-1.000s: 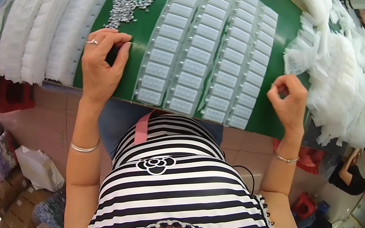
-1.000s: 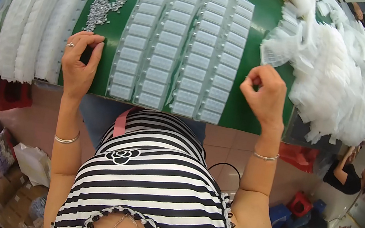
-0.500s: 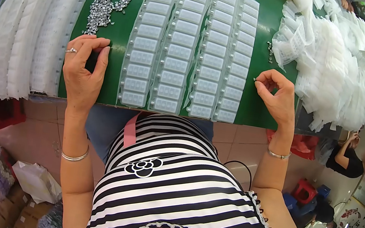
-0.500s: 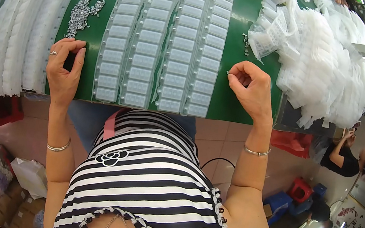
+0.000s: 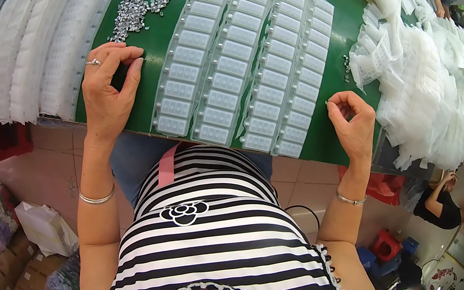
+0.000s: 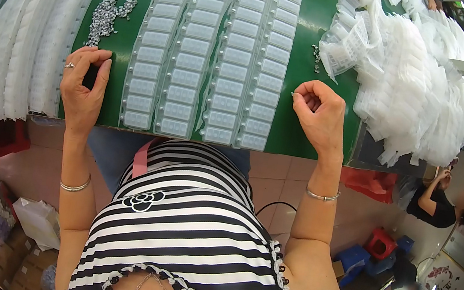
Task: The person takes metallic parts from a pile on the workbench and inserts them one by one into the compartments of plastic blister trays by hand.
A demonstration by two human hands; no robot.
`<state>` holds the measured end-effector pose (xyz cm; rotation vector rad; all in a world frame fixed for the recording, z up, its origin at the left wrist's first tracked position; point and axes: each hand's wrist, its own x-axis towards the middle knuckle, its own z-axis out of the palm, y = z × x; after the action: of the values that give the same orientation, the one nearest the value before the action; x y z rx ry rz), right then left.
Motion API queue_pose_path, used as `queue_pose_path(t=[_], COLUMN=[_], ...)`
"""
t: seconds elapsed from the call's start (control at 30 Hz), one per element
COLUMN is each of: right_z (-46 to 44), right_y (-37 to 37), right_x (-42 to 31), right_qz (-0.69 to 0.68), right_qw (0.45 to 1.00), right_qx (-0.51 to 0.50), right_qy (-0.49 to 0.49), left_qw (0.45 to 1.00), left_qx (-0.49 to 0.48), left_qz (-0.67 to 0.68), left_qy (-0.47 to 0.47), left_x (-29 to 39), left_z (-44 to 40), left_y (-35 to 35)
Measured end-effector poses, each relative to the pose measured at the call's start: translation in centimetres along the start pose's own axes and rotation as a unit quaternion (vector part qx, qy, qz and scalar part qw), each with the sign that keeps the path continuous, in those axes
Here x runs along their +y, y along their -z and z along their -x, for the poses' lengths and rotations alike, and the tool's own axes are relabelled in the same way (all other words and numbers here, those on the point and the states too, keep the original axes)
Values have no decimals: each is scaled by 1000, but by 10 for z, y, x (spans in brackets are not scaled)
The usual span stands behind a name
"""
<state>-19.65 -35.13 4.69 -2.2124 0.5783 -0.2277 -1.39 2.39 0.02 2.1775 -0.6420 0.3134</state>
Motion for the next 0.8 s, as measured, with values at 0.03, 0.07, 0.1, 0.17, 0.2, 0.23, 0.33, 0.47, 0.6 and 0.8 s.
queue_pose_path(t=[0.03,0.07,0.1,0.17,0.2,0.23,0.33,0.47,0.6,0.8], right_z=[0,0,0,0,0,1,0,1,6,25], right_y=[0,0,-1,-2,-2,-2,-4,-5,-22,-59], right_x=[0,-1,-1,0,0,0,3,3,-8,-53], right_qz=[4,4,7,11,13,13,13,23,21,-28], right_qw=[1000,1000,1000,1000,1000,1000,1000,1000,999,989], right_qx=[-4,-5,-5,-5,-5,-6,-6,10,5,-61], right_qy=[1,1,2,4,5,6,4,5,35,129], left_qw=[1000,1000,1000,1000,1000,1000,1000,1000,999,999], left_qx=[1,1,1,0,-1,0,3,9,28,29], left_qz=[1,1,0,-2,-3,-3,-1,0,-5,6], left_qy=[0,1,0,-2,-3,-3,-4,-11,-22,-22], left_x=[0,-1,-1,-1,-1,-1,-2,-3,-6,-8], left_z=[0,0,0,0,0,0,0,-1,-1,2], left_y=[0,0,0,0,0,0,-1,-3,-3,0])
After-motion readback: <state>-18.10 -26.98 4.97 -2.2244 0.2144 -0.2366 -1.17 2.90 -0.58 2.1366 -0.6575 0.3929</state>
